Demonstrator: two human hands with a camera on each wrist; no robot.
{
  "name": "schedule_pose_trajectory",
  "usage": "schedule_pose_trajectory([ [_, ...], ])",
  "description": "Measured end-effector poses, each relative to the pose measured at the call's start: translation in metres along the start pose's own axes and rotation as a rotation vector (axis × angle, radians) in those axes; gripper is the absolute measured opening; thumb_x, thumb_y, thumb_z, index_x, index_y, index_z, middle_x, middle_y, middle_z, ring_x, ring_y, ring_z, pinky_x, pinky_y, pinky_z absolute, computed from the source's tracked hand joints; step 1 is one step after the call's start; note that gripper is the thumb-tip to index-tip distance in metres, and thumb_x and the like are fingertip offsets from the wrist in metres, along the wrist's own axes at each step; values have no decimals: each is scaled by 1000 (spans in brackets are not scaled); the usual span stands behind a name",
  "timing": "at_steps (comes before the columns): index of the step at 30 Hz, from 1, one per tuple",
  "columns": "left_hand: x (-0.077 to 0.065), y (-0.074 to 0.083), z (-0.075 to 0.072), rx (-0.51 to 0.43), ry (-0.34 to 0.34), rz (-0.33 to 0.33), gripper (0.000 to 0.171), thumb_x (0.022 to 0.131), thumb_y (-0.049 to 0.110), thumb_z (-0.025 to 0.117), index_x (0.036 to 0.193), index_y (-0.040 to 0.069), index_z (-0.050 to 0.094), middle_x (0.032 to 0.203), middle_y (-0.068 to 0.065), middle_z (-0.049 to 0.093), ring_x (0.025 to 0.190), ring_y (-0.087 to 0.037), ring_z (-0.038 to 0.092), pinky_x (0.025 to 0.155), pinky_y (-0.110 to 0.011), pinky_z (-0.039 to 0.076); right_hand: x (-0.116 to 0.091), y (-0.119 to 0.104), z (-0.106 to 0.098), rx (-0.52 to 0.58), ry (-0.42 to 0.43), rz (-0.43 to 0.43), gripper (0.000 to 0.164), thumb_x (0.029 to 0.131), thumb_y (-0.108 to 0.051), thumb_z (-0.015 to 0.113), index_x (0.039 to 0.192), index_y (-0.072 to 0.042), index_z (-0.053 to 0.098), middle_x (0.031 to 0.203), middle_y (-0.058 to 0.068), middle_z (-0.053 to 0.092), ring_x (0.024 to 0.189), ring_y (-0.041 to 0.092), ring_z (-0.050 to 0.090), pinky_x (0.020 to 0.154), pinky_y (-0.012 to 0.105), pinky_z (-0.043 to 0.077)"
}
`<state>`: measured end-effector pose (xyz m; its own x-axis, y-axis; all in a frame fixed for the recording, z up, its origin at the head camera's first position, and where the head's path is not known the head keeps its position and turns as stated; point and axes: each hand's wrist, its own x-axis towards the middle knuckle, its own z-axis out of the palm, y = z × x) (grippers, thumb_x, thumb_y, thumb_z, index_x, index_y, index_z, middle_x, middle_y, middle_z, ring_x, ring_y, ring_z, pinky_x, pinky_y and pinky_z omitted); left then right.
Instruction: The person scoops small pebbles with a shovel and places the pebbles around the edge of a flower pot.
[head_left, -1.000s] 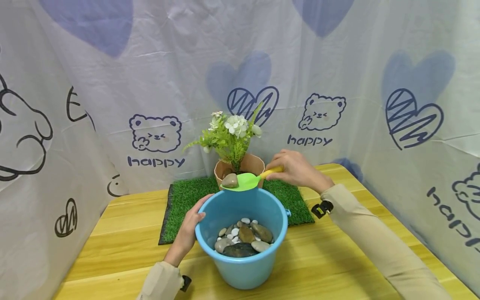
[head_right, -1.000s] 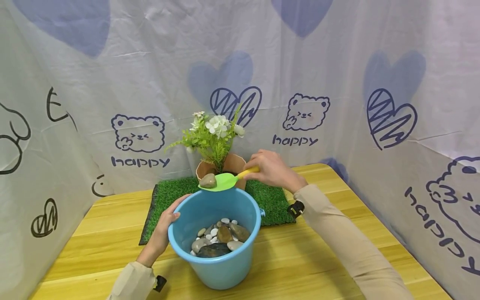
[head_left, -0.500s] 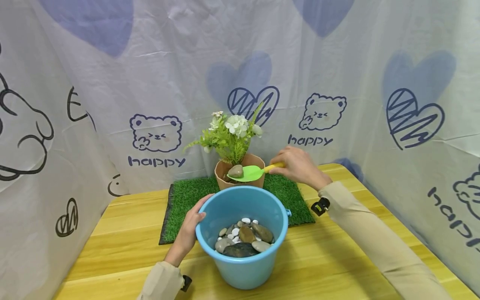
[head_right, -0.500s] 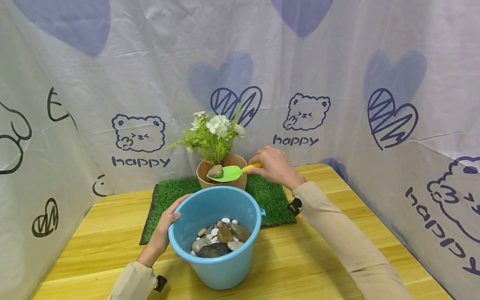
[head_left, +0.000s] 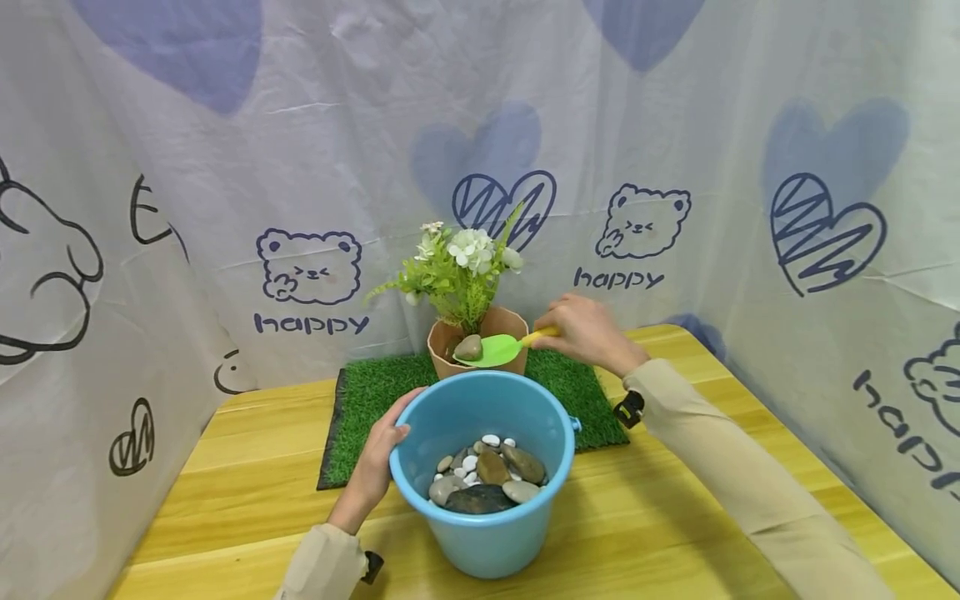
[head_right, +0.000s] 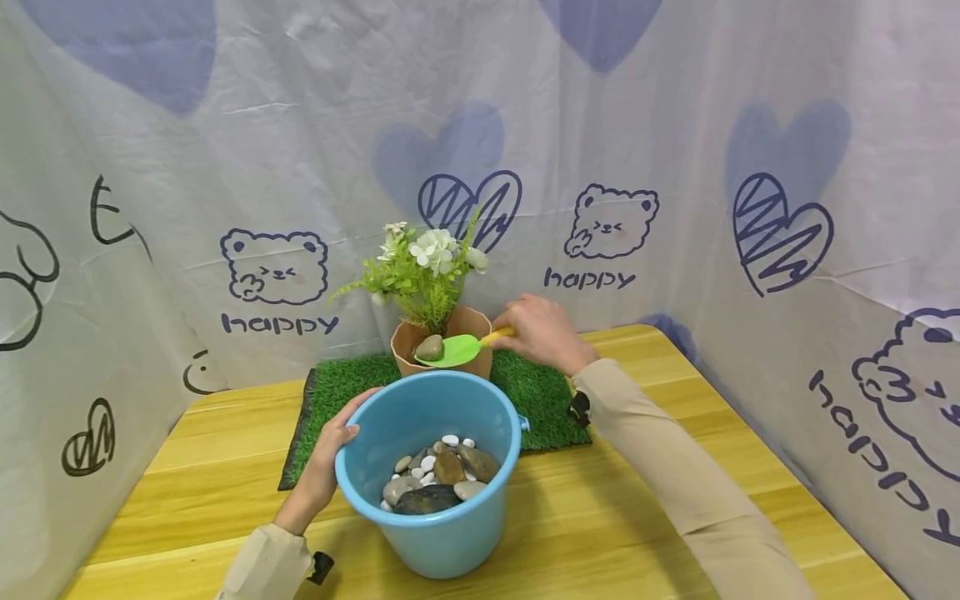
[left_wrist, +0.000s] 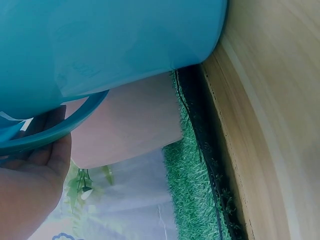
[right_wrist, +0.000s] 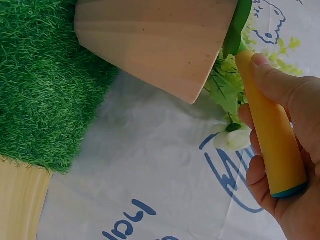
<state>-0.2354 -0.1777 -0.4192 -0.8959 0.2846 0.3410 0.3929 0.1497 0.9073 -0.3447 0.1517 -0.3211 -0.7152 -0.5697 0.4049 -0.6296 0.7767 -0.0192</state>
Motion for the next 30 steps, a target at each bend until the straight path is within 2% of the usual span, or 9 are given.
schedule_pose_trajectory([
  [4,0,-1,-1,-2,-3,4,59,92,20,32,149,10,39,145,-21,47,121,-46,54,87,-48,54,6,-3,2,3,1,-8,28,84,-43,72,97,-19,79,88,-4,71,83,16,58,76,34,47],
  [10,1,-1,-1,-10,-13,-3,58,93,20,32,150,10,39,146,-20,47,122,-45,54,88,-49,54,13,-1,5,24,3,-5,25,83,-37,75,98,-18,79,86,-2,69,80,17,56,70,33,47],
  [16,3,0,-1,-12,-22,16,58,93,19,32,150,10,39,145,-22,47,122,-46,54,87,-47,55,20,2,9,21,15,-5,26,82,-40,75,98,-19,79,86,-3,69,81,18,56,71,34,47],
  [24,1,-2,-1,-9,-14,4,57,93,21,32,150,14,40,146,-19,47,123,-45,54,88,-47,54,28,4,17,25,-27,-4,26,82,-42,75,94,-19,79,86,-3,68,84,18,56,75,36,47],
  [30,0,-1,-1,-7,-10,8,59,93,22,31,151,10,37,147,-19,46,124,-44,53,89,-50,53,35,1,18,30,-61,-3,28,82,-43,74,95,-19,80,84,-4,66,82,16,54,71,33,45],
])
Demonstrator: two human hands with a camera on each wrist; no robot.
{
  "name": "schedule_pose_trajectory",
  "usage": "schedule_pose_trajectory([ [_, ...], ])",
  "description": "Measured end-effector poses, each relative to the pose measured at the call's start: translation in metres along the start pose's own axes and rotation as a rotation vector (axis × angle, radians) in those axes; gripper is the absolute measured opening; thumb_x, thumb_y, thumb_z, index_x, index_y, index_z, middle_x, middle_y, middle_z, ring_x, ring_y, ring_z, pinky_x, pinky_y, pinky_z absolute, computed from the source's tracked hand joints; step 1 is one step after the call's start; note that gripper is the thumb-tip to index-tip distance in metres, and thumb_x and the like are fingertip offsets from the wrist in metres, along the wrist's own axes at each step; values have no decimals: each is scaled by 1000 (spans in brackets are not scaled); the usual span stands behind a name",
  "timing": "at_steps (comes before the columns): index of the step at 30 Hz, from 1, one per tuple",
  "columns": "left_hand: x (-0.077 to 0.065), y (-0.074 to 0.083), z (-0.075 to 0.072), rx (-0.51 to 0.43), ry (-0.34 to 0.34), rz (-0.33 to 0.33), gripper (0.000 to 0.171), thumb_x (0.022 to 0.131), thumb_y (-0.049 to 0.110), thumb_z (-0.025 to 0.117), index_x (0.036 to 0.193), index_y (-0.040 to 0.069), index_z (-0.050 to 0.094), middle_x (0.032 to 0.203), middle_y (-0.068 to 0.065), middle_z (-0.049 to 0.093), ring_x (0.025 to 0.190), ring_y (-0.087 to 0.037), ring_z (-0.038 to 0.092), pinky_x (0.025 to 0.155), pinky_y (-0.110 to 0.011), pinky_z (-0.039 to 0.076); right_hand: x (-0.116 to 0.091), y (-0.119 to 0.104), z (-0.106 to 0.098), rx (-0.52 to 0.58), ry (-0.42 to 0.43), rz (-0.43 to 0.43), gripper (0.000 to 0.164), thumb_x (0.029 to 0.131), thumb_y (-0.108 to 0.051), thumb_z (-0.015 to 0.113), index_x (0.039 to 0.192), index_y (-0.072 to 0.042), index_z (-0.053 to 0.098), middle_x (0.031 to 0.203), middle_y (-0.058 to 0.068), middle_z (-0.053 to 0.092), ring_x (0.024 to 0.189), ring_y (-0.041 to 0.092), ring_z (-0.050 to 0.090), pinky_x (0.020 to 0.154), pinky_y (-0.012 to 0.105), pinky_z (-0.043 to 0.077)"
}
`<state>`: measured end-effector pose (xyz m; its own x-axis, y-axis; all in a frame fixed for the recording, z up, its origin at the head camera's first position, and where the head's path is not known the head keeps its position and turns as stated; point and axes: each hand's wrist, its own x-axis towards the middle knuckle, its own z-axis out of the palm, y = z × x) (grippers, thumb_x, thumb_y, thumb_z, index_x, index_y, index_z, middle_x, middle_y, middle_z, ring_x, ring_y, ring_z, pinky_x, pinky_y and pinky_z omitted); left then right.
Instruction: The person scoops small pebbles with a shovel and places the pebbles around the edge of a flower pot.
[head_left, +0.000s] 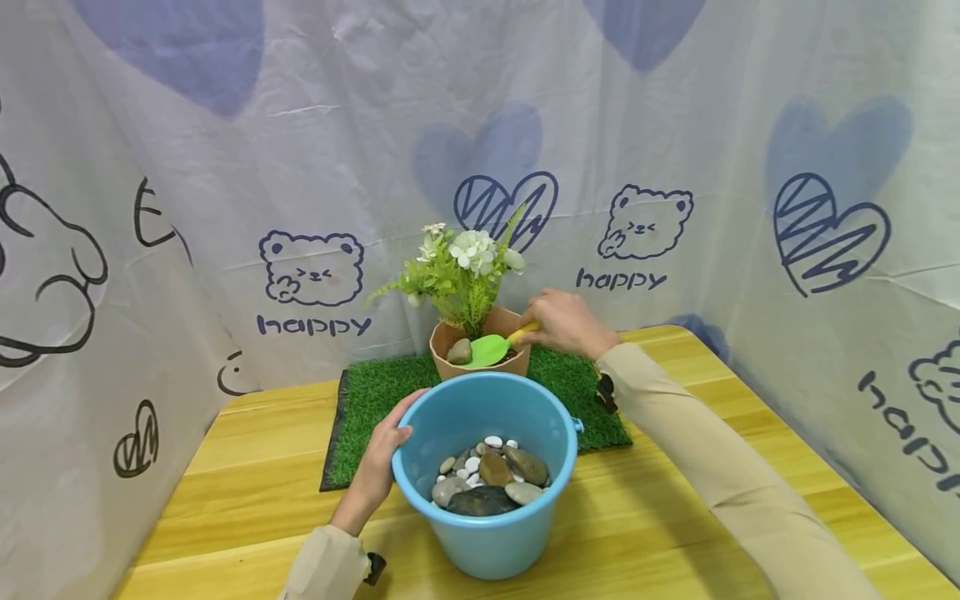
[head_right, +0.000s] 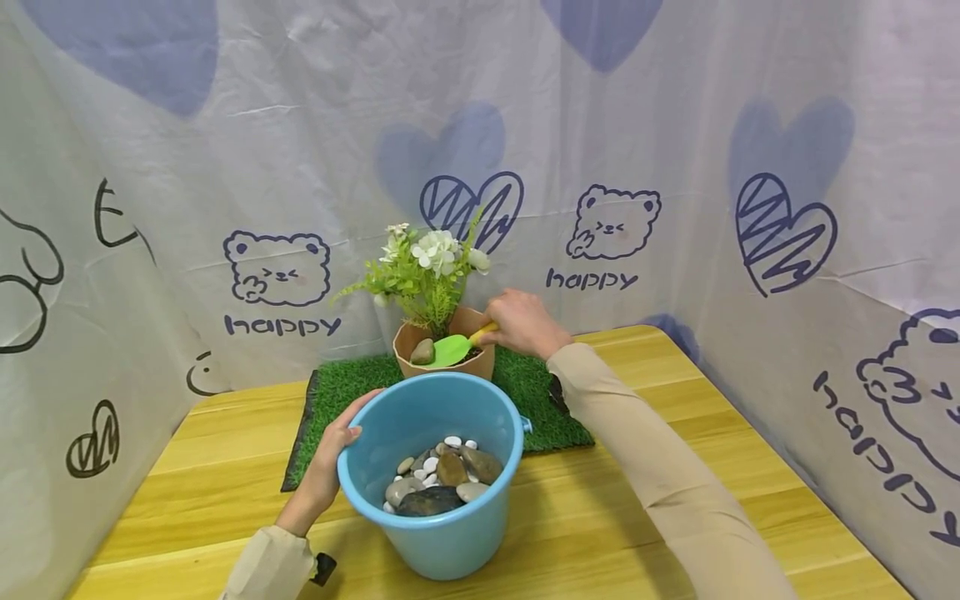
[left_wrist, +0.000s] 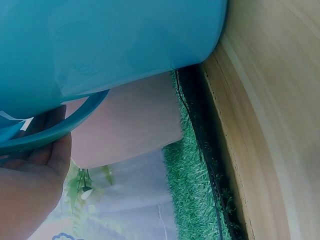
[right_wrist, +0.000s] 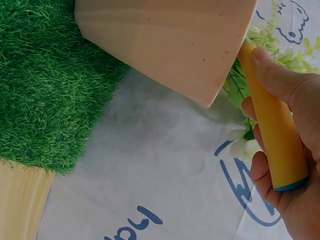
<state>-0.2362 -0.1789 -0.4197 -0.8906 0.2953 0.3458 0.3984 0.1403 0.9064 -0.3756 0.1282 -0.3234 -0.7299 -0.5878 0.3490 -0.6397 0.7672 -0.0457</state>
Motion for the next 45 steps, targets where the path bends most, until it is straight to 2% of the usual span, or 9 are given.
schedule_pose_trajectory([
  [8,0,0,0,7,-3,2,59,93,21,31,150,10,38,146,-20,46,122,-46,54,87,-51,54,5,-7,2,-56,-28,-9,27,81,-38,77,99,-18,80,85,0,68,82,19,54,70,35,48],
  [13,0,0,0,11,-3,9,59,93,21,30,150,11,38,146,-19,46,122,-44,54,87,-50,53,8,-13,2,-98,-12,-34,24,80,-36,79,95,-19,81,83,0,67,82,19,55,69,36,48],
  [19,-1,0,0,13,-1,11,60,92,20,30,150,8,38,146,-19,47,122,-44,54,87,-49,53,12,-20,1,-152,-1,-99,18,81,-38,77,93,-24,80,84,-3,68,80,17,50,67,33,44],
  [25,-2,0,1,15,12,-8,59,93,20,31,150,8,39,146,-18,48,122,-43,54,88,-47,53,13,-24,4,-179,27,-132,16,81,-35,77,91,-23,80,85,-2,68,79,18,48,65,32,42],
  [35,-2,-1,2,21,15,-8,58,93,20,32,149,9,40,145,-19,48,121,-44,55,87,-44,54,9,-23,11,-214,67,-86,20,79,-35,79,89,-18,80,84,0,68,80,20,51,66,35,44],
  [45,-1,1,-1,5,2,13,58,93,22,30,150,13,40,145,-19,48,120,-44,55,87,-51,54,9,-20,4,-241,76,-66,23,76,-35,82,83,-14,78,83,1,67,79,21,51,65,37,47],
])
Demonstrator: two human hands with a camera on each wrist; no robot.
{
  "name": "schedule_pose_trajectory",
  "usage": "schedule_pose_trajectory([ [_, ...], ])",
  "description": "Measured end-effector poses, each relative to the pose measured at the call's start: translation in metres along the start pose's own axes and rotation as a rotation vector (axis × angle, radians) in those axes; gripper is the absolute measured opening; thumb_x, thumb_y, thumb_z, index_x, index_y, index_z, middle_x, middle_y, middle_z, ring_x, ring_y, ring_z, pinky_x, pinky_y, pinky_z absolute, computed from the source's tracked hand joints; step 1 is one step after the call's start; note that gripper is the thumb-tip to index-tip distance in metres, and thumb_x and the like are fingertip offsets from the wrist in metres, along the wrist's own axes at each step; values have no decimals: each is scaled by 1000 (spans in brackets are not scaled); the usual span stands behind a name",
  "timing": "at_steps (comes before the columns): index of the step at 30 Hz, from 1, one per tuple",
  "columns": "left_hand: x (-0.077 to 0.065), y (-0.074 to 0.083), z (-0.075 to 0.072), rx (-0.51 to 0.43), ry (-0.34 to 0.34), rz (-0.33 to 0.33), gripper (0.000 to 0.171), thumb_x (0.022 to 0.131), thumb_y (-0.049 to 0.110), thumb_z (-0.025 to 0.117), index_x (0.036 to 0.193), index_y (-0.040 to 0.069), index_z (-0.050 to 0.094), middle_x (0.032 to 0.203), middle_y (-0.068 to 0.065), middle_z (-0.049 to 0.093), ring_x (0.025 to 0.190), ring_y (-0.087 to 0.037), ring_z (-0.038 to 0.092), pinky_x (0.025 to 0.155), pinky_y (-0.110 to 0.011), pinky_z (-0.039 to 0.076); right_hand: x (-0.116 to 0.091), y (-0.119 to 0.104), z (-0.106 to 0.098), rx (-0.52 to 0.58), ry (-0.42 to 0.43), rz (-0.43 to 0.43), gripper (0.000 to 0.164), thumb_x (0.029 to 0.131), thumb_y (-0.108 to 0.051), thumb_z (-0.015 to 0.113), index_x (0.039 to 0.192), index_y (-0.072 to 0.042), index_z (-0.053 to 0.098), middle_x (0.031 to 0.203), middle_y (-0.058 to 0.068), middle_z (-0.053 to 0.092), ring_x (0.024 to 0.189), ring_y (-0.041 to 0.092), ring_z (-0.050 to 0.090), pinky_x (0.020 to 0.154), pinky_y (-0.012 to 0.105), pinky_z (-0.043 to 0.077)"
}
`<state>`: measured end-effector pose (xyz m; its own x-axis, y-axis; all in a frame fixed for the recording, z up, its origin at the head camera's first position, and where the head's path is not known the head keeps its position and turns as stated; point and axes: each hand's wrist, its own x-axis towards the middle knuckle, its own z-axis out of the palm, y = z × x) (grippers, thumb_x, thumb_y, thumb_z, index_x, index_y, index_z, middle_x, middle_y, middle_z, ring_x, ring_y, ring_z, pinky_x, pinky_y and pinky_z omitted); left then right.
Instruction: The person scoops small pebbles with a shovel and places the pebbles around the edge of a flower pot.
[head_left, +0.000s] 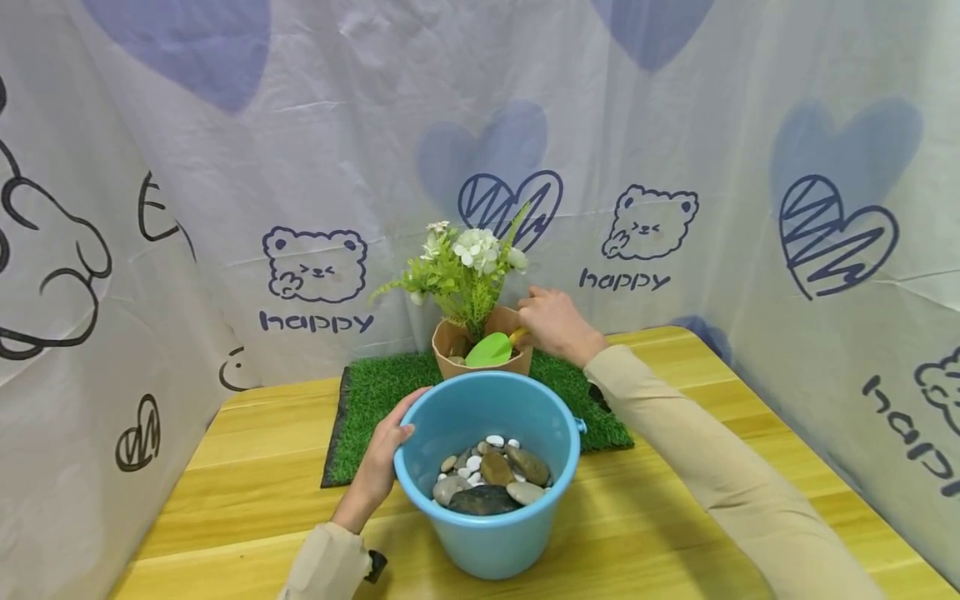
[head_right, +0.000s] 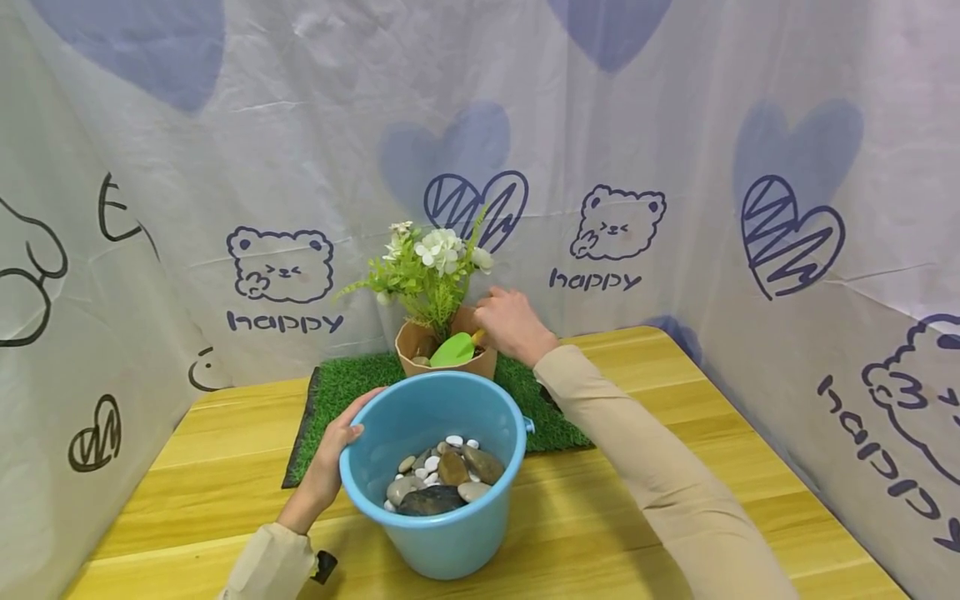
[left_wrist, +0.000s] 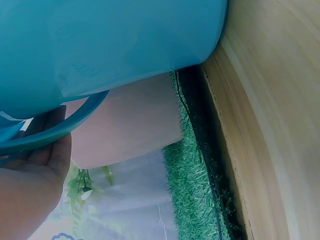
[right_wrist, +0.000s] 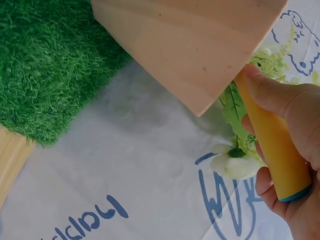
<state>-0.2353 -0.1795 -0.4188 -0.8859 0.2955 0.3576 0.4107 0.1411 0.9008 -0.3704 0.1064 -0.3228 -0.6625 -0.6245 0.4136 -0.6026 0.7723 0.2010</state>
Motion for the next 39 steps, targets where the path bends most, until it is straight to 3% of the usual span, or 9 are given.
schedule_pose_trajectory([
  [8,1,-1,0,-3,5,-14,58,93,22,31,150,14,40,145,-18,49,121,-43,56,86,-43,55,-1,5,-5,13,-9,13,29,69,-42,82,90,-21,81,86,-1,69,77,19,50,65,33,42],
  [19,1,-2,-1,-2,-6,-8,58,93,22,30,150,13,39,145,-18,48,120,-44,56,86,-48,55,-4,7,-8,41,-24,69,21,76,-33,81,94,-22,80,89,-1,71,81,19,52,66,35,46],
  [28,1,-1,0,-6,-4,-11,59,92,22,30,150,15,39,146,-18,47,121,-44,55,86,-49,54,-4,5,-5,95,-50,106,23,76,-36,80,92,-19,81,90,0,73,84,22,55,70,41,50],
  [39,0,0,0,7,6,-23,58,93,22,30,150,14,39,146,-17,47,123,-42,54,89,-47,53,-5,5,-1,107,-74,109,26,77,-38,80,95,-20,80,87,0,72,81,21,55,67,38,49],
])
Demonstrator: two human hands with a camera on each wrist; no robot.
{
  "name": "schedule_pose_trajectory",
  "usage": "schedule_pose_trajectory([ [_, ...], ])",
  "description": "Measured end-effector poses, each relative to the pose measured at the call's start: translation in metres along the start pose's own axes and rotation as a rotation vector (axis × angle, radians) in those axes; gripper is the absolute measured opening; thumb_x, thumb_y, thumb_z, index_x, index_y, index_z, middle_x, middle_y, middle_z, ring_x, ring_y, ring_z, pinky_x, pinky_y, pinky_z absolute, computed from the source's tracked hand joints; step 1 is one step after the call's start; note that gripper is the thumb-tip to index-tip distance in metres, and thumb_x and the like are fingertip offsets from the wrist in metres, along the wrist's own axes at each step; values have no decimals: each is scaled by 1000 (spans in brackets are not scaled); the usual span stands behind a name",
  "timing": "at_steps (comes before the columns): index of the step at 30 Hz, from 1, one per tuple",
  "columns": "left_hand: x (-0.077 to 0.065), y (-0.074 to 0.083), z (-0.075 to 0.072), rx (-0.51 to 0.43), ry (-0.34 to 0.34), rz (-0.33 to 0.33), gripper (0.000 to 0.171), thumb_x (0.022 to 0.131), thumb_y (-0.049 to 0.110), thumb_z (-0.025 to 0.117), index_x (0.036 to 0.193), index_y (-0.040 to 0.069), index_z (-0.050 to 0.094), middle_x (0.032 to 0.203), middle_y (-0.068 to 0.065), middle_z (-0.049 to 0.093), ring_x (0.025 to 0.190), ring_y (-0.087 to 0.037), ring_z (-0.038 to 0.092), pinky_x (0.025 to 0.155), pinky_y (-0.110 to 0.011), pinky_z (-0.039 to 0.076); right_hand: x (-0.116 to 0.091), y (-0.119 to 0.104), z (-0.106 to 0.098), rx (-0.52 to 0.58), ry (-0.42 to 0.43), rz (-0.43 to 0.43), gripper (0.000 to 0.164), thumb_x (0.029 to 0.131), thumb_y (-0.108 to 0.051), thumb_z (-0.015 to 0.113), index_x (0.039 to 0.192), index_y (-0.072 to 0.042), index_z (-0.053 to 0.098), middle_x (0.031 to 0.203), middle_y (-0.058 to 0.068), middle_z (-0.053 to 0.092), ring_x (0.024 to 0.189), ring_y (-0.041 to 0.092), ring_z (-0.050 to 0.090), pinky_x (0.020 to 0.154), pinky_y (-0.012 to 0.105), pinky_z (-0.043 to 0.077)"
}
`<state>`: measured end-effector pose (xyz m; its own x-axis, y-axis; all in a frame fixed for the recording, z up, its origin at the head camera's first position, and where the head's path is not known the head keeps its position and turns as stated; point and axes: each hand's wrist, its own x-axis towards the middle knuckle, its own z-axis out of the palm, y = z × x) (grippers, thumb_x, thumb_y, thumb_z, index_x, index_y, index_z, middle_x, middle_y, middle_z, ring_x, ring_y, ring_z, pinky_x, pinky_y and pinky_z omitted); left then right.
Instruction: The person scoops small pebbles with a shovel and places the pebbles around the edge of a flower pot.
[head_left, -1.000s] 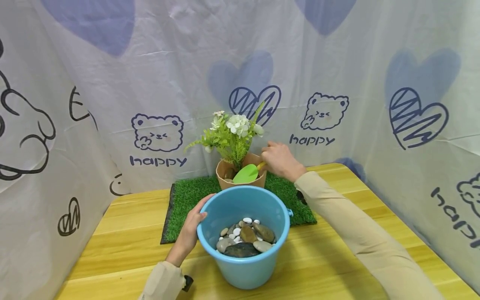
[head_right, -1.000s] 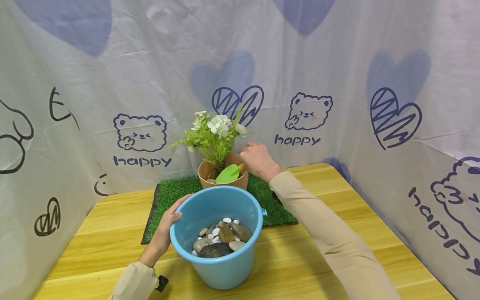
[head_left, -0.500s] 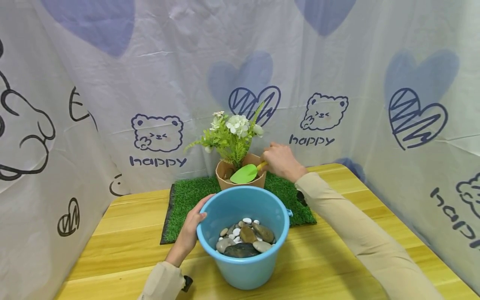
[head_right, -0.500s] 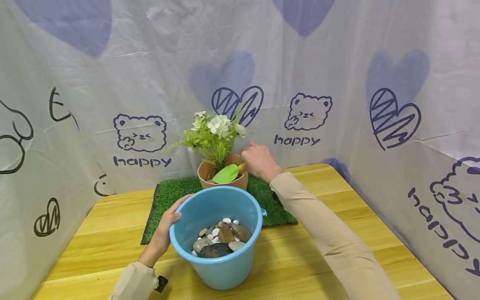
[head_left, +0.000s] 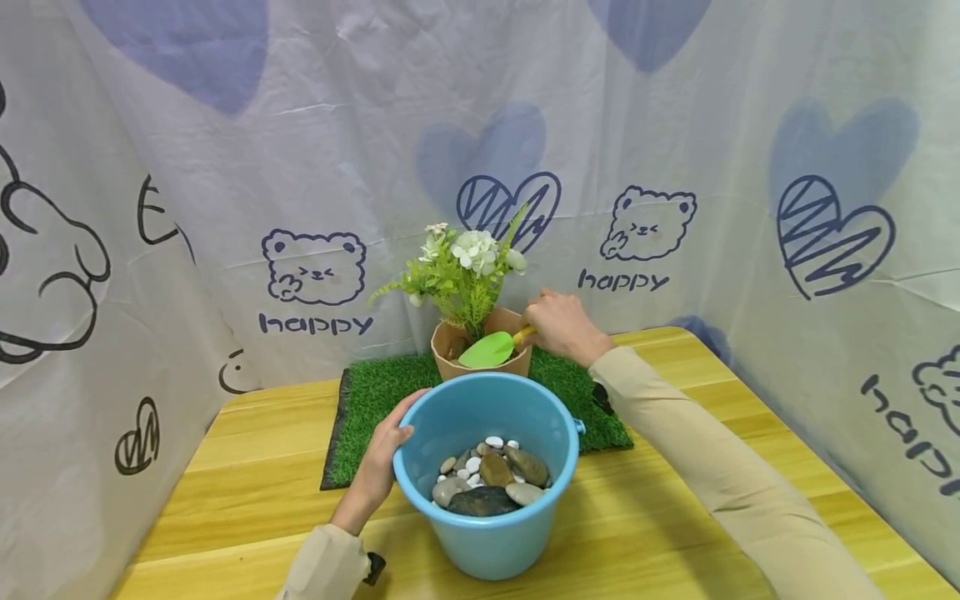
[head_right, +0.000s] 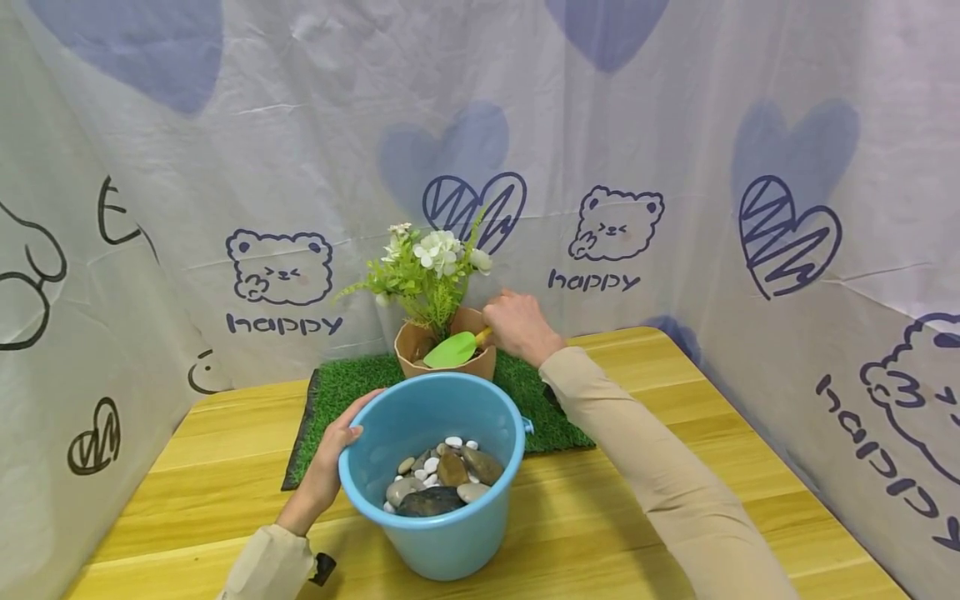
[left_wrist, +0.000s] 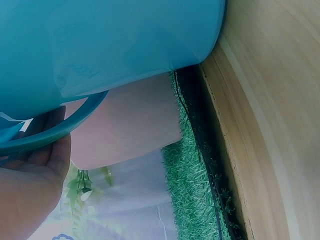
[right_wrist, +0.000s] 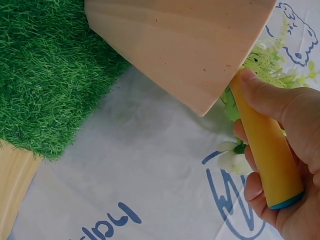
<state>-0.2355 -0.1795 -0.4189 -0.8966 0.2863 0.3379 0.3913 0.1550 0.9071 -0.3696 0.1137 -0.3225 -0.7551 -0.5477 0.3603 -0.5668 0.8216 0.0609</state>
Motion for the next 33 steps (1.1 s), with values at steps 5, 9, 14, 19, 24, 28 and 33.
schedule_pose_trajectory([
  [5,-1,0,0,-1,-2,-6,58,93,22,30,150,13,39,146,-17,47,123,-43,54,89,-46,52,-1,2,3,5,6,-2,24,79,-39,79,92,-19,81,82,-1,70,79,21,54,65,38,49],
  [9,-1,-1,-1,-10,0,-2,58,93,21,30,149,15,40,145,-18,48,122,-43,54,88,-48,53,-3,3,5,26,0,1,23,80,-39,78,90,-19,80,79,-2,69,79,20,54,65,37,48],
  [14,1,-2,0,-8,-4,10,59,92,21,31,149,11,39,146,-18,47,123,-43,53,89,-49,52,-7,6,7,46,7,-2,21,82,-37,76,90,-18,79,83,-1,68,79,20,54,65,36,48],
  [19,1,-1,1,-4,1,8,59,92,21,31,150,11,39,146,-18,47,123,-43,54,88,-50,52,-11,10,8,59,11,14,23,84,-42,73,85,-19,76,82,-1,66,79,20,53,64,36,47],
  [24,1,0,0,-4,7,1,58,92,22,31,149,15,41,145,-18,48,122,-43,55,88,-50,53,-14,14,8,78,13,36,23,86,-41,72,85,-18,75,82,-1,65,79,20,53,63,35,46],
  [28,1,-1,0,-8,8,-7,57,93,22,31,149,17,41,145,-18,48,121,-44,55,87,-50,53,-18,15,9,109,18,41,26,88,-40,70,92,-16,78,86,0,66,80,20,54,64,35,46],
  [33,0,0,2,-8,16,-19,58,92,21,31,149,16,41,145,-17,48,122,-43,54,88,-50,53,-24,15,10,117,19,34,30,89,-42,67,103,-17,78,89,-1,65,81,18,54,66,33,46],
])
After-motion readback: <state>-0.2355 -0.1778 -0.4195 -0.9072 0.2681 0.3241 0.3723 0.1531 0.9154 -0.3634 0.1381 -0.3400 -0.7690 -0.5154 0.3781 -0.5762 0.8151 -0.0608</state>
